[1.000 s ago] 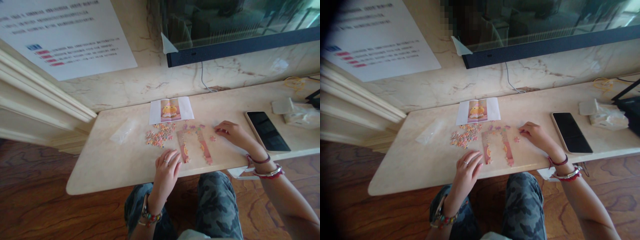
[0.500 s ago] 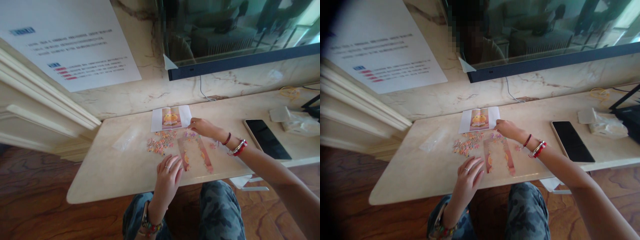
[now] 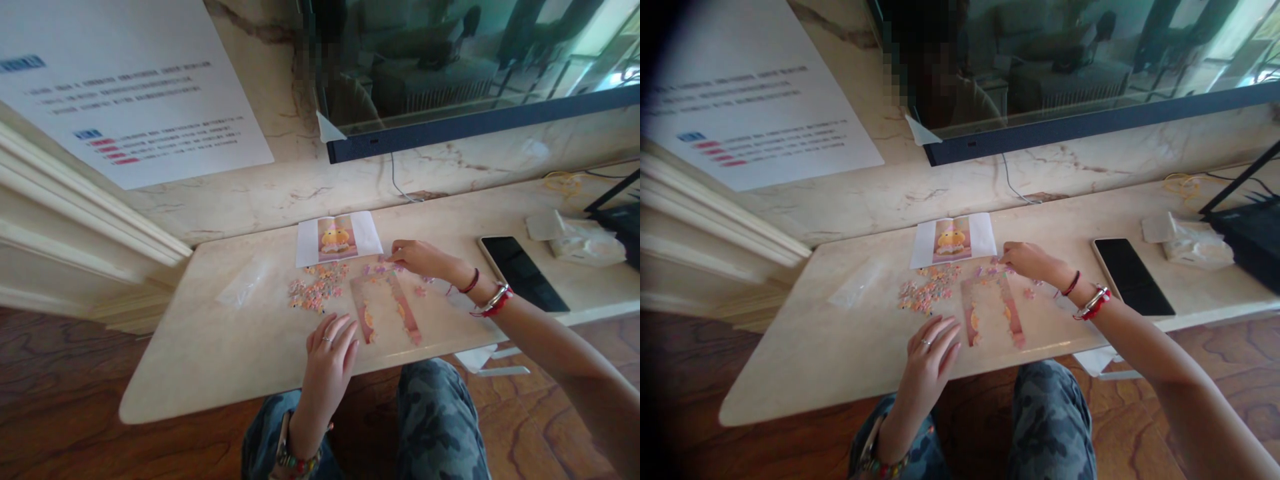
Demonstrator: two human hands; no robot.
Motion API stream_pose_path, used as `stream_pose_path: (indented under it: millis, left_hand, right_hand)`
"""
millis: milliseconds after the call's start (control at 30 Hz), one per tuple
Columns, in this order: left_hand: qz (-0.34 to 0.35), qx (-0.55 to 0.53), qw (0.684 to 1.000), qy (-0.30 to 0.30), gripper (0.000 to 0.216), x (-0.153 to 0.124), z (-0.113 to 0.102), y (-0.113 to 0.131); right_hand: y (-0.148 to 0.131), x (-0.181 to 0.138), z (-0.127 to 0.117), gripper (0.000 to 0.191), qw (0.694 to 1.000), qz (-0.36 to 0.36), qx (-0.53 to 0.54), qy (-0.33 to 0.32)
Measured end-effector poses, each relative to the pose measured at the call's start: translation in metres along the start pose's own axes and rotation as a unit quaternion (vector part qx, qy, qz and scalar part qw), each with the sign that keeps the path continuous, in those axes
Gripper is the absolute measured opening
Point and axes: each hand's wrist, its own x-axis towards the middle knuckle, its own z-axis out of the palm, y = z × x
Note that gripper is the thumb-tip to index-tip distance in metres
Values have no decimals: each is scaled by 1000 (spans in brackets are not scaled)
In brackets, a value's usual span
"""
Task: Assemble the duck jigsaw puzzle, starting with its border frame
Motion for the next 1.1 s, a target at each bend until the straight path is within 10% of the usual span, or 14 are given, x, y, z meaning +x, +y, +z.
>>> stream_pose_path:
  millis: [700,1100]
  left_hand:
    - [10,1,1000,4,26,-4,5,-5]
    - [2,-10,1000,-13,27,-1,1,1]
  right_hand:
    - [16,-39,-5,25,996,44,53,57]
    - [-31,-78,8,14,989,77,111,53]
